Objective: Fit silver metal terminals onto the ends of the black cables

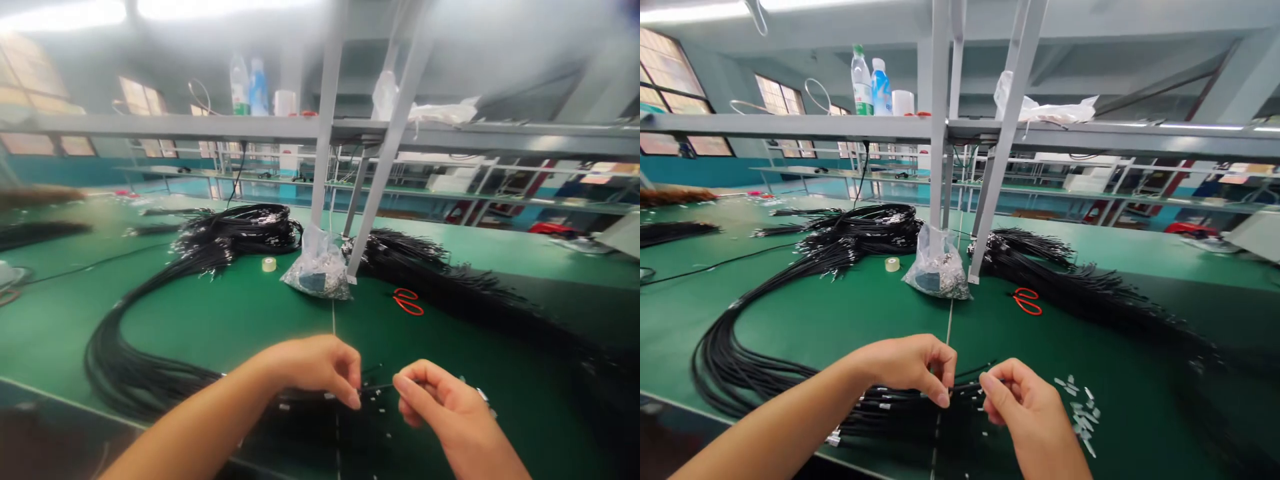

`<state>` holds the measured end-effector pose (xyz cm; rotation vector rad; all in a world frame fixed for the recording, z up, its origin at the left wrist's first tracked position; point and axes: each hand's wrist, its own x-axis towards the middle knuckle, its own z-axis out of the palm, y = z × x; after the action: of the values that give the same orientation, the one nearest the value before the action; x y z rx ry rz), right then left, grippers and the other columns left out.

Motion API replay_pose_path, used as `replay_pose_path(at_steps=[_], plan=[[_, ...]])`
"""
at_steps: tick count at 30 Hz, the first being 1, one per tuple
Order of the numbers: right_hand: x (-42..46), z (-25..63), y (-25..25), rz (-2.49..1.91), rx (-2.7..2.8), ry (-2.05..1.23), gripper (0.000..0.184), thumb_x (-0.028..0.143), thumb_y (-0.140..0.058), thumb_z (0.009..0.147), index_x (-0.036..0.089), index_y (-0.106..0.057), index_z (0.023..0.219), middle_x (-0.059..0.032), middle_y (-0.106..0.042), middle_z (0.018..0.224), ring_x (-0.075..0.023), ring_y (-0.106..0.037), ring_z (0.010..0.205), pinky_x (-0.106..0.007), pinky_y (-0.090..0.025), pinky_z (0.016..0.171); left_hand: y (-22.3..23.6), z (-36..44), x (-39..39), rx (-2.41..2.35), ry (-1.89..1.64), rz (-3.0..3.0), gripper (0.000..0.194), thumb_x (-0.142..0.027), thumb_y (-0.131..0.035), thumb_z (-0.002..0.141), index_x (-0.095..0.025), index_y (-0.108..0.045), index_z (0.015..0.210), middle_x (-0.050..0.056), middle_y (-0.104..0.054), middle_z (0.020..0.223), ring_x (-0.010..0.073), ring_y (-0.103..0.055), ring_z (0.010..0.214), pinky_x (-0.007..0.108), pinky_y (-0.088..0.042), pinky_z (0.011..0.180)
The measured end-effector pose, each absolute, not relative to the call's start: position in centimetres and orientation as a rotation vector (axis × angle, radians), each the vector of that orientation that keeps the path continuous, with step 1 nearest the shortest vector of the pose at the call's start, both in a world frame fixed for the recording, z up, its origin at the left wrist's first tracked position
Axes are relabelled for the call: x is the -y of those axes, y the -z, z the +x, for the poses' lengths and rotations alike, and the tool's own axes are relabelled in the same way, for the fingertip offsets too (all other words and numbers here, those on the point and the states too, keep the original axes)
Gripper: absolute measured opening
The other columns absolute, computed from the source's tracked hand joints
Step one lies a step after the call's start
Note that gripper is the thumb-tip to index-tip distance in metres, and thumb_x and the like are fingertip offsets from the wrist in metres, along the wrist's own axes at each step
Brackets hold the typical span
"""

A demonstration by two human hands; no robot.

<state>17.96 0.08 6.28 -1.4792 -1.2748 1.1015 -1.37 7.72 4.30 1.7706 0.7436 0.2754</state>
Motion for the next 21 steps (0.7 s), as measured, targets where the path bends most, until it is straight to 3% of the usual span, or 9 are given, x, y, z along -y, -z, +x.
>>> replay_pose_path(at_steps=[5, 11, 21], plan=[[-1.3, 18.4, -6.0, -1.456, 1.296, -1.084, 0.032, 0.049, -0.067, 0.068, 0.019, -0.058, 0.061, 0.0030, -0.054, 0.051, -0.0115, -0.047, 0.051, -0.023, -0.039, 0.052, -3.9, -5.1, -6.8, -0.978, -0.152, 2.031, 0.017, -0.019, -0.079, 0.066, -0.019, -0.062, 0.072, -0.007, -0.057, 0.069, 0.0096, -0.053, 0.066, 0.020, -0.040, 0.060], [-3.0, 19.5, -5.5, -1.461, 1.293, -1.173, 0.034, 0.051, -0.068, 0.067, 0.018, -0.058, 0.062, 0.0024, -0.053, 0.055, -0.0126, -0.046, 0.055, -0.024, -0.039, 0.053, -3.9, -9.9, -7.4, -1.107, 0.114, 2.254, 0.018, -0.031, -0.063, 0.085, -0.014, -0.062, 0.089, 0.002, -0.063, 0.094, 0.0165, -0.060, 0.082, 0.035, -0.050, 0.074], [-3.9, 20.1, -5.3, -1.421, 1.194, -1.231, 0.038, 0.055, -0.070, 0.064, 0.019, -0.057, 0.063, 0.0035, -0.052, 0.057, -0.0128, -0.045, 0.057, -0.024, -0.042, 0.053, -3.7, -11.4, -7.2, -1.132, 0.207, 2.255, 0.025, -0.035, -0.056, 0.090, -0.015, -0.060, 0.105, 0.005, -0.064, 0.103, 0.0187, -0.063, 0.089, 0.038, -0.052, 0.077]])
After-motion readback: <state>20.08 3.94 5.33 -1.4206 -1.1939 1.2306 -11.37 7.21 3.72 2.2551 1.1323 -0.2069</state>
